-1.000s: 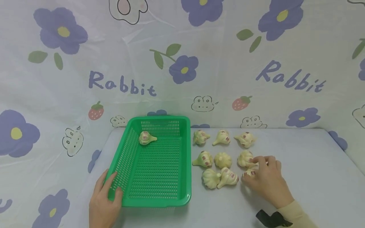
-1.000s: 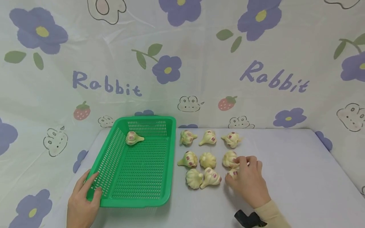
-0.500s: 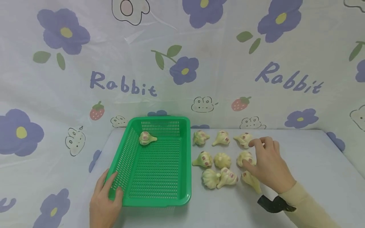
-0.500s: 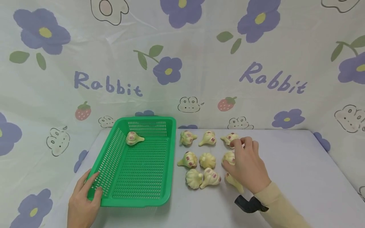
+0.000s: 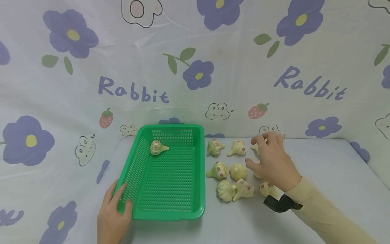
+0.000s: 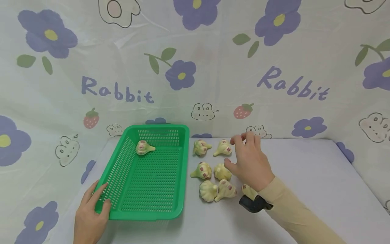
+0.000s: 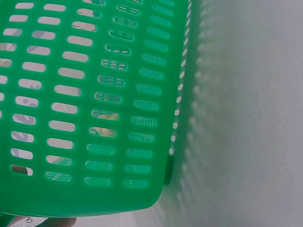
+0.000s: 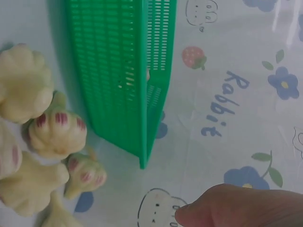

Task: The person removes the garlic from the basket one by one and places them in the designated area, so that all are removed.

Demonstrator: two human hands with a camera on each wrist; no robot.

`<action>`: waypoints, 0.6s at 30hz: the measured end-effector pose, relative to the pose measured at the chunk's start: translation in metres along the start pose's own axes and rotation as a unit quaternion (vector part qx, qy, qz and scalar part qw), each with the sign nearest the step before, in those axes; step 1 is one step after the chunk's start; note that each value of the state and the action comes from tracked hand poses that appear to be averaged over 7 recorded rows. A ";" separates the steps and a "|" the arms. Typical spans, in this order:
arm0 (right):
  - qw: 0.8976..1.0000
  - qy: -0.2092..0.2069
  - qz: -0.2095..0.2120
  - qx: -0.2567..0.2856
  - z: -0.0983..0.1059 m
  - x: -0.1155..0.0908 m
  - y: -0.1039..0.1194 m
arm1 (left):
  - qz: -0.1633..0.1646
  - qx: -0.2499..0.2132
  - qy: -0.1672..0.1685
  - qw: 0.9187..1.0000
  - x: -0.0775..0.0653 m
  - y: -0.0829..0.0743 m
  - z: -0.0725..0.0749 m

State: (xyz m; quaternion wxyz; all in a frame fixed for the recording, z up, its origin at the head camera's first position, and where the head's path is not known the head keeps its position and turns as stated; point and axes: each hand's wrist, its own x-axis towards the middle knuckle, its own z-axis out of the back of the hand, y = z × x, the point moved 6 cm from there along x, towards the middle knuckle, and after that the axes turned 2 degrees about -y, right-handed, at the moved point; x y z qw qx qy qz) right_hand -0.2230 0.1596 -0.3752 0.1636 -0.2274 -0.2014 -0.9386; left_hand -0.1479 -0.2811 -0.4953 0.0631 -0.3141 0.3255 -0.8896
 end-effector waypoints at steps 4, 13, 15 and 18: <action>1.000 0.007 -0.001 0.007 -0.006 0.006 0.009 | 0.004 0.001 0.000 1.000 -0.001 -0.001 0.000; 0.999 0.006 0.034 0.014 -0.019 0.019 0.031 | 0.006 0.006 0.000 1.000 0.000 -0.001 -0.001; 0.999 0.010 0.039 0.012 -0.023 0.022 0.036 | 0.003 0.005 -0.003 1.000 0.000 -0.001 0.000; 0.999 0.020 0.044 0.008 -0.030 0.026 0.043 | -0.001 0.002 -0.005 1.000 0.000 -0.001 0.000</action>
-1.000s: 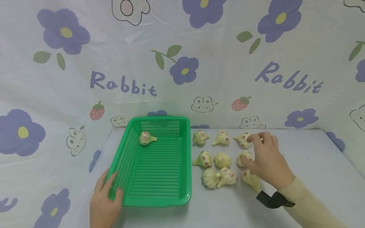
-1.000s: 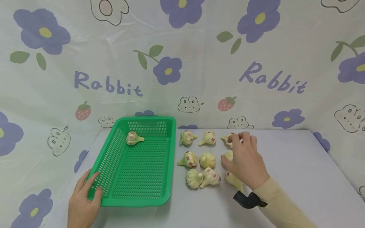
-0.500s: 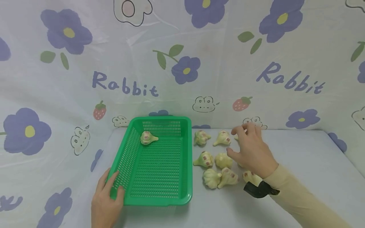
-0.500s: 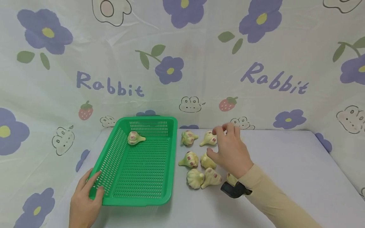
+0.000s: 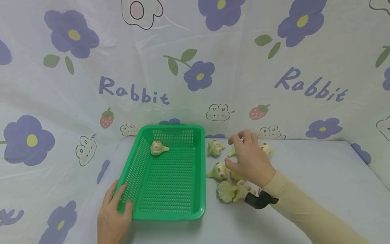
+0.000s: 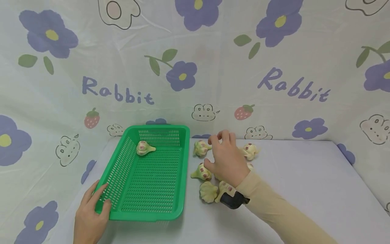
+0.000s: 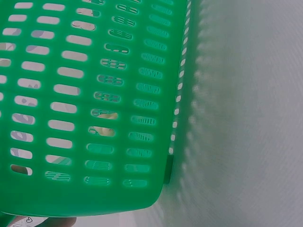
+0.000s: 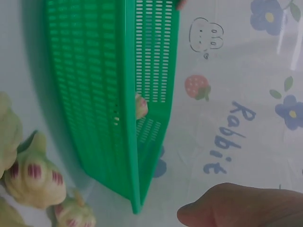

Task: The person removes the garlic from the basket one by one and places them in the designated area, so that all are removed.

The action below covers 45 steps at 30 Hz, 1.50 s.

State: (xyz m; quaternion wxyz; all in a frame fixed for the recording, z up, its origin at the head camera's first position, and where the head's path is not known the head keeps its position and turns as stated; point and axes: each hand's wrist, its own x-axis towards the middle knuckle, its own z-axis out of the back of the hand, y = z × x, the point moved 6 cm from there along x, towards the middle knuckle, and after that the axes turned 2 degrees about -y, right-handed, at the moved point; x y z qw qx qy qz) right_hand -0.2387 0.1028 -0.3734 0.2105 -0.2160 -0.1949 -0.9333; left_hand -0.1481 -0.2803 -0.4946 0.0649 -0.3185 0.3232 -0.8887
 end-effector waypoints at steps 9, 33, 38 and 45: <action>0.999 0.015 0.031 -0.002 -0.023 0.019 0.024 | -0.002 0.004 0.004 1.000 0.002 -0.002 0.001; 0.992 0.087 0.085 -0.032 -0.082 0.070 0.084 | 0.002 0.006 0.002 1.000 0.005 -0.008 0.004; 0.990 0.105 0.090 -0.037 -0.097 0.080 0.094 | 0.001 0.009 0.000 1.000 0.005 -0.008 0.004; 0.986 0.130 0.086 -0.054 -0.120 0.095 0.105 | 0.009 0.017 0.011 1.000 0.004 -0.009 0.004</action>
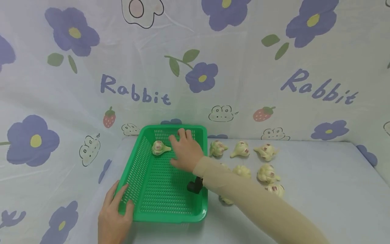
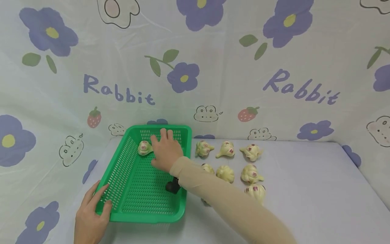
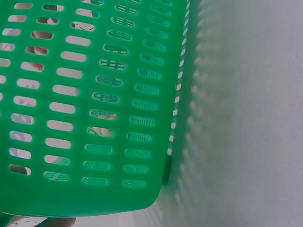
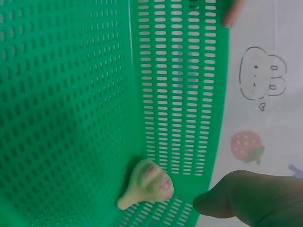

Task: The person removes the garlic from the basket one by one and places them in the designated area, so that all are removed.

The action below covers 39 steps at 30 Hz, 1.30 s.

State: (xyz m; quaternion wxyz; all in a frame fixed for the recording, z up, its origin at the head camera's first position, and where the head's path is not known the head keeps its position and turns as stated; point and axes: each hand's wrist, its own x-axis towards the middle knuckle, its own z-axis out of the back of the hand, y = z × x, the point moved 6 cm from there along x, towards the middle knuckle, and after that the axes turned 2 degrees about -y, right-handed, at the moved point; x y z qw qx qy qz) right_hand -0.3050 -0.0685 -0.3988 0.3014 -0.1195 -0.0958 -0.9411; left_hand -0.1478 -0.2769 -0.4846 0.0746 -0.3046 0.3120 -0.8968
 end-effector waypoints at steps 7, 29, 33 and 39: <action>1.000 0.015 -0.014 -0.016 -0.024 0.023 0.008 | -0.004 -0.002 -0.002 1.000 -0.001 0.002 -0.001; 0.995 0.071 -0.071 -0.020 -0.093 0.081 0.024 | -0.024 -0.003 -0.018 1.000 -0.001 0.003 -0.001; 0.993 0.091 -0.072 -0.026 -0.101 0.087 0.027 | -0.028 -0.002 -0.027 0.999 -0.002 0.001 0.001; 0.993 0.093 -0.073 -0.027 -0.109 0.091 0.030 | -0.029 -0.004 -0.028 0.999 -0.003 -0.001 0.002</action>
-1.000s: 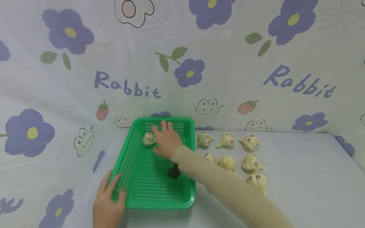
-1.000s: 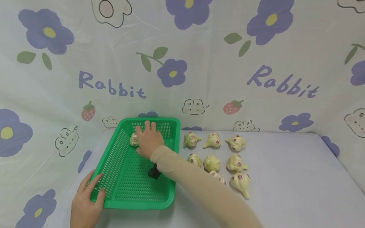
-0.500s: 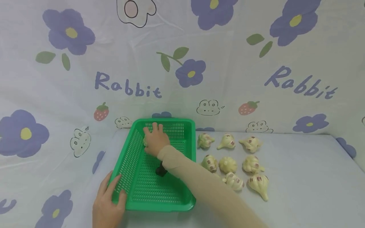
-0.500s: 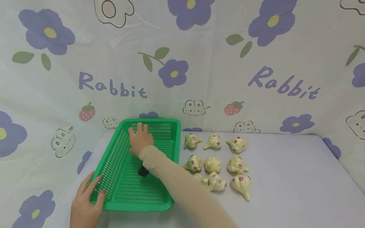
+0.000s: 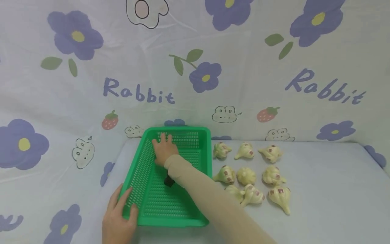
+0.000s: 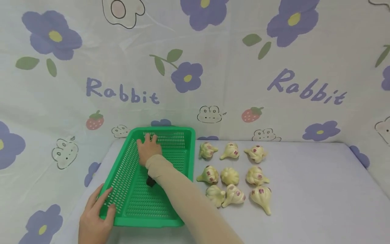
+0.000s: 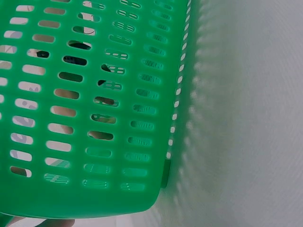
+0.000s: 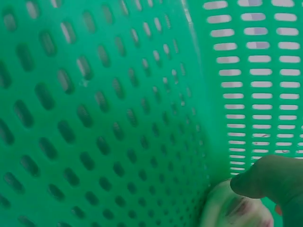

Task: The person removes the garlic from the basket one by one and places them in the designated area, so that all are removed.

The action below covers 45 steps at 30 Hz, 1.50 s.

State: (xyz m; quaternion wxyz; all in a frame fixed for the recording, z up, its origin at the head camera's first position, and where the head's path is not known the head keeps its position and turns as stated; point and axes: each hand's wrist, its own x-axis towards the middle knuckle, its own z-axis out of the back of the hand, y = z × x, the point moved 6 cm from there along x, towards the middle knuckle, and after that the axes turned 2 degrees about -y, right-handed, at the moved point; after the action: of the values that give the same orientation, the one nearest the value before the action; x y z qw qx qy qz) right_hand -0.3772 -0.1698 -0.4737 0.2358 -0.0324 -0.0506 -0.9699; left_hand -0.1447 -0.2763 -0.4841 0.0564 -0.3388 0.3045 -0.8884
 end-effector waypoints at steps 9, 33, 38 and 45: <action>1.000 0.011 -0.004 0.001 -0.020 0.010 0.000 | 0.010 0.013 0.011 1.000 -0.001 0.002 -0.002; 0.999 -0.034 -0.006 0.022 -0.010 0.011 -0.004 | 0.010 0.013 0.005 1.000 0.002 0.003 -0.002; 0.999 -0.048 -0.001 0.016 0.003 0.006 0.000 | 0.004 0.012 0.000 1.000 0.002 0.002 -0.001; 0.999 -0.042 0.001 0.024 0.015 0.002 0.000 | 0.013 0.014 0.006 1.000 0.002 0.001 -0.001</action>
State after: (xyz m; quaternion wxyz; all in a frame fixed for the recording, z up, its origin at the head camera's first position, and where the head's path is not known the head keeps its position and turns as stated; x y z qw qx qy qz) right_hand -0.3781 -0.1688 -0.4590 0.2355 -0.0678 -0.0835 -0.9659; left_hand -0.1467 -0.2772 -0.4843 0.0711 -0.3284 0.2966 -0.8939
